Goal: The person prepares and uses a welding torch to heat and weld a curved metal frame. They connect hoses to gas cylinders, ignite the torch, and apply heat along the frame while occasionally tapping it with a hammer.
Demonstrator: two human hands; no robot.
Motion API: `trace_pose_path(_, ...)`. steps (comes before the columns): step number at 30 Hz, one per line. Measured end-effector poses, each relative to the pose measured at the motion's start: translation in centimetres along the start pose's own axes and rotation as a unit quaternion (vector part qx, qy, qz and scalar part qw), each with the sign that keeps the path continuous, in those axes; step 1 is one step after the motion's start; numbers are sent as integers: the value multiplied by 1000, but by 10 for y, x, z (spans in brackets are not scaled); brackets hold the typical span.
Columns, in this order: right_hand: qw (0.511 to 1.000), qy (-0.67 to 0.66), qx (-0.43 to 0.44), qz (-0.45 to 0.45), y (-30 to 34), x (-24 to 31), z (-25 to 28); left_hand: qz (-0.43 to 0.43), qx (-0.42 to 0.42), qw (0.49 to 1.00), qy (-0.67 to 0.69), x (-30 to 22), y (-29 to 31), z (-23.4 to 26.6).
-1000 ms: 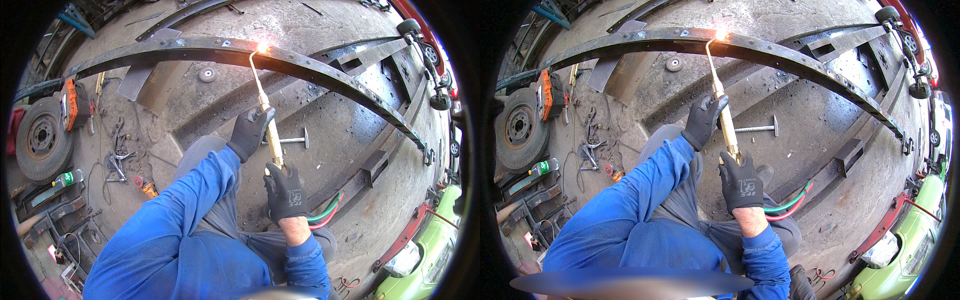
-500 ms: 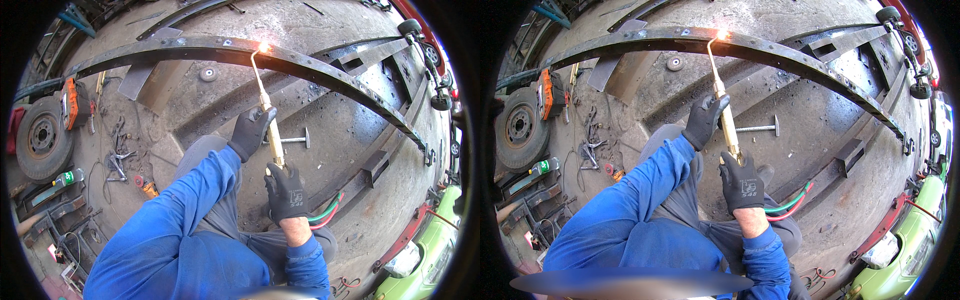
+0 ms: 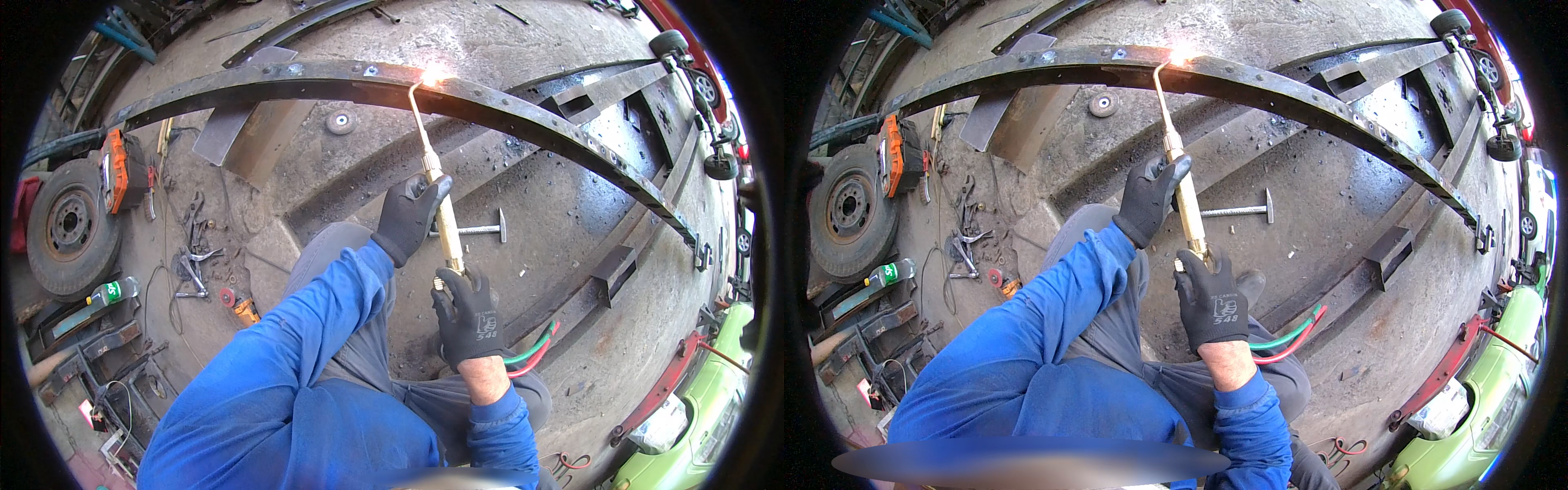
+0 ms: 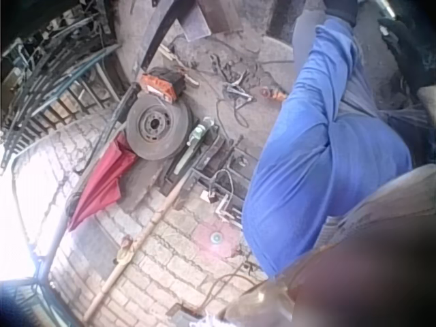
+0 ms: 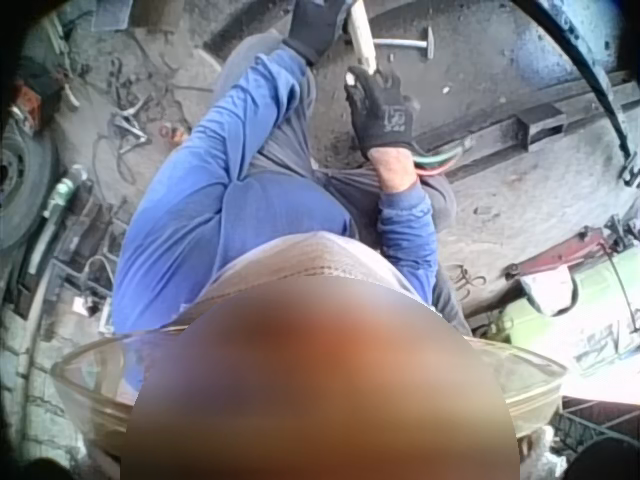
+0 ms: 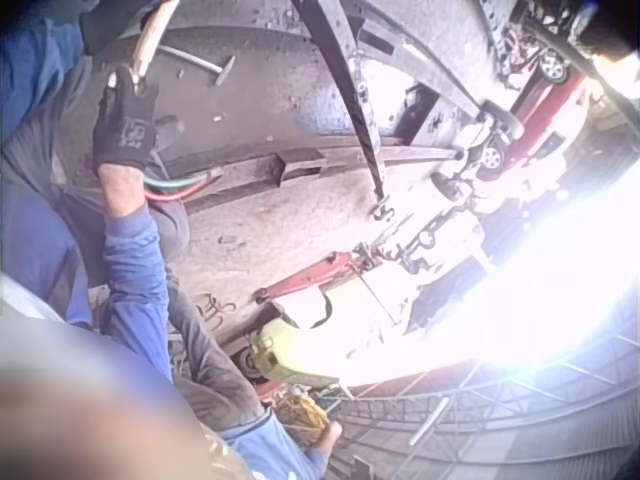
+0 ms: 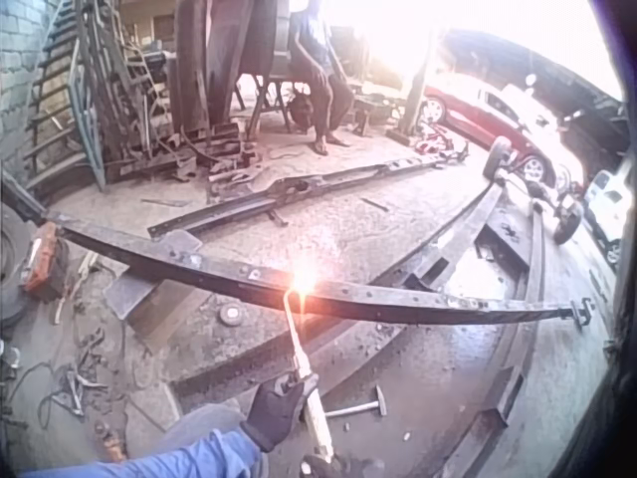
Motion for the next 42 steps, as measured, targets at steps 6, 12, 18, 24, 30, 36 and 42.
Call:
trace_pose_path(6, 1000, -11, 5, -8, 1, -1, -1, -8, -3, 1000, -13, -1, 0, 1)
trace_pose_path(12, 1000, -4, 3, 6, 1, 1, -1, -4, -11, 1000, 7, 3, -1, 1)
trace_pose_path(18, 1000, -17, 1, 5, 1, 1, 0, -8, -10, 1000, 16, 2, -1, 0)
trace_pose_path(24, 1000, -27, 0, 0, 2, 0, 0, -8, -14, 1000, 9, 1, 0, 0)
trace_pose_path(30, 1000, -13, 8, 6, 0, 0, 0, -2, -6, 999, 39, 4, -2, -1)
trace_pose_path(36, 1000, -18, 22, -13, 0, -1, 0, -16, -4, 1000, -5, -1, -1, 1)
trace_pose_path(42, 999, 25, -6, 31, 0, 4, 4, -4, -2, 1000, 21, -1, -1, -1)
Point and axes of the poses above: each hand's wrist, its own y-axis away from the middle knuckle, its own z-axis out of the back of the hand, x = y × z, the point moved 9 cm from there along -y, towards the middle knuckle, and after that the axes turned 3 degrees about -z, right-handed, at the moved point
